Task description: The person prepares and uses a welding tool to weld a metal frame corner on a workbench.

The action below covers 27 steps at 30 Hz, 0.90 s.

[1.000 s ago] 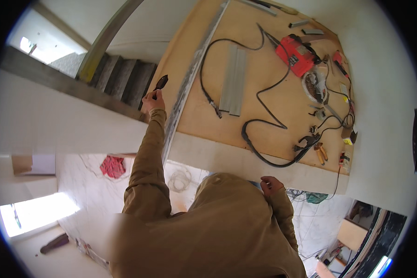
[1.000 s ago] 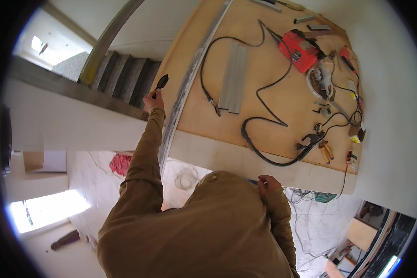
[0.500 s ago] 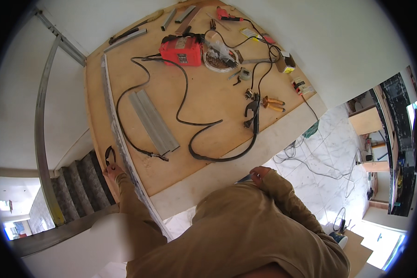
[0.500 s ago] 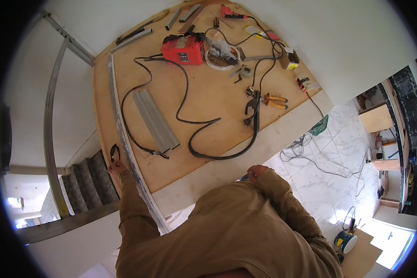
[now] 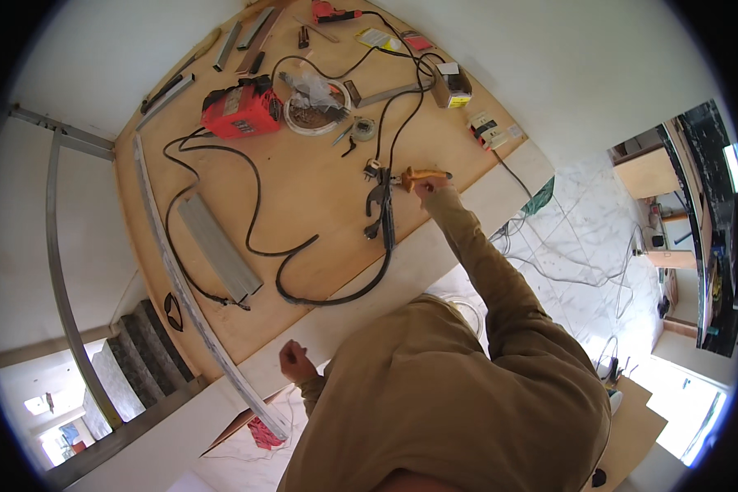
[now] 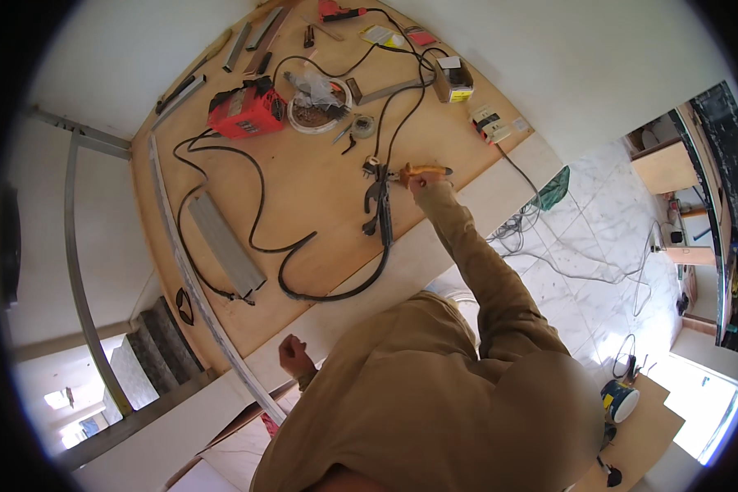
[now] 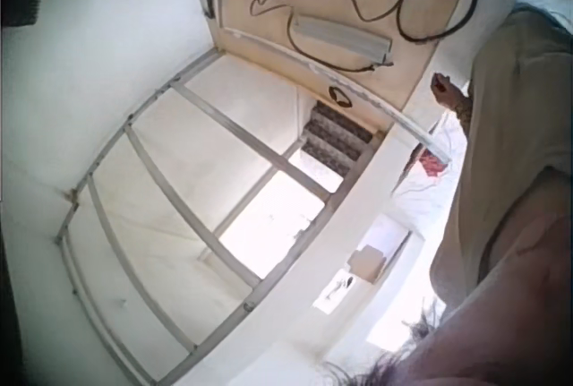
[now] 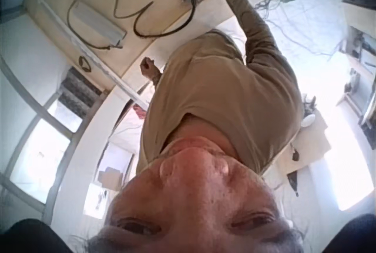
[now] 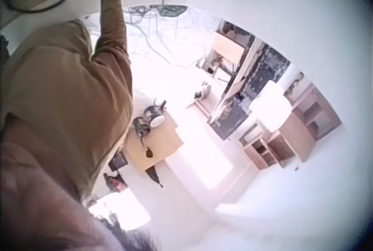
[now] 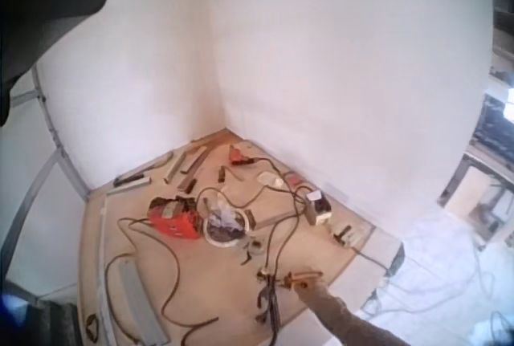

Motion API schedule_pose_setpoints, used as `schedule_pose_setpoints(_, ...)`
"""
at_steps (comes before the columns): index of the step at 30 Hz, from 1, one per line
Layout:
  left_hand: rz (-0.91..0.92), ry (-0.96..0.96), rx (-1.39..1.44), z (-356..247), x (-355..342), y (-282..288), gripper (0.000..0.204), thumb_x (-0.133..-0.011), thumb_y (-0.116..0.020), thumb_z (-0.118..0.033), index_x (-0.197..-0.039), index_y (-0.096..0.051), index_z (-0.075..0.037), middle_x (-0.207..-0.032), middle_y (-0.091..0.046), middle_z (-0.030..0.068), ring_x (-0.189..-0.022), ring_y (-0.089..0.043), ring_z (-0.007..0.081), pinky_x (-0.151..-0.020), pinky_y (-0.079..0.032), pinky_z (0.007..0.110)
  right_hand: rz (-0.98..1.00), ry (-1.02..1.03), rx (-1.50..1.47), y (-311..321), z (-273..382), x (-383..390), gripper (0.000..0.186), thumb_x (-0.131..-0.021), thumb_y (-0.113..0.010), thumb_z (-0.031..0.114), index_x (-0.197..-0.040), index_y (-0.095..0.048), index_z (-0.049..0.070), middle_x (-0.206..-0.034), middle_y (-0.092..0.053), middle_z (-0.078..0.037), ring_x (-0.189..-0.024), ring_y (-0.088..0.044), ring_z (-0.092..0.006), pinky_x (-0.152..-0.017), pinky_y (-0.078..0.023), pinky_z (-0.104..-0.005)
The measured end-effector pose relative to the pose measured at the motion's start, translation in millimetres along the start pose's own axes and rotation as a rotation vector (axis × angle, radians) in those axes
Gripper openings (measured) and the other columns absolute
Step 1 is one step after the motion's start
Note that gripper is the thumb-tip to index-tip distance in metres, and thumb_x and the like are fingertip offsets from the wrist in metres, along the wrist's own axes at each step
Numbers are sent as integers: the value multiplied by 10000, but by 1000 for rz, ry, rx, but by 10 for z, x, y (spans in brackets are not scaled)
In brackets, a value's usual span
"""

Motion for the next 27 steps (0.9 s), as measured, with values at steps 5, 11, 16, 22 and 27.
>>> schedule_pose_setpoints(5, 275, 32, -74, -467, 484, -579, 199, -893, -659, -133, -1034, -662, 7, -827, -671, 66, -702, -636, 129, -637, -550, 270, -203, -215, -335, -430, -889, -1383, 196, -806, -683, 275, -873, -712, 93, -777, -702, -130, -731, -688, -296, -677, -545, -371)
schedule_pose_setpoints(11, 302, 90, -188, -807, 511, -786, 196, -882, -655, -134, -1031, -682, -9, -814, -688, 67, -719, -659, 129, -659, -540, 269, 176, -45, -89, -599, 161, -2119, 491, -809, -712, 333, -1220, -602, 88, -1102, -620, -160, -989, -629, -263, -835, -528, -399)
schedule_pose_setpoints(16, 483, 83, -340, -900, 454, -1149, 189, -893, -648, -153, -1040, -691, -41, -803, -696, 62, -717, -659, 115, -675, -534, 266, 492, 89, 508, -879, 466, -2384, 737, -806, -689, 497, -1379, -457, 95, -1461, -392, -120, -1339, -386, -307, -1072, -368, -488)
schedule_pose_setpoints(22, 482, 102, -364, -1009, 426, -1326, 192, -889, -655, -146, -1040, -689, -33, -817, -701, 58, -739, -664, 116, -678, -535, 269, 394, 73, 443, -1064, 384, -2674, 811, -767, -680, 606, -1374, -482, 105, -1367, -494, -181, -1297, -433, -367, -1062, -381, -496)
schedule_pose_setpoints(27, 438, 117, -321, -974, 303, -1365, 209, -891, -649, -149, -1055, -683, -23, -844, -702, 69, -745, -664, 124, -697, -538, 280, -330, 17, -93, -911, -786, -3048, 389, -778, -671, 420, -915, -703, 57, -944, -670, -212, -919, -640, -360, -786, -513, -462)
Point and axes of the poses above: each hand's wrist, its own x-axis away from the middle knuckle, its own y-axis out of the back of the hand, z = x × y, the point moved 2 cm from there along -x, towards the middle knuckle
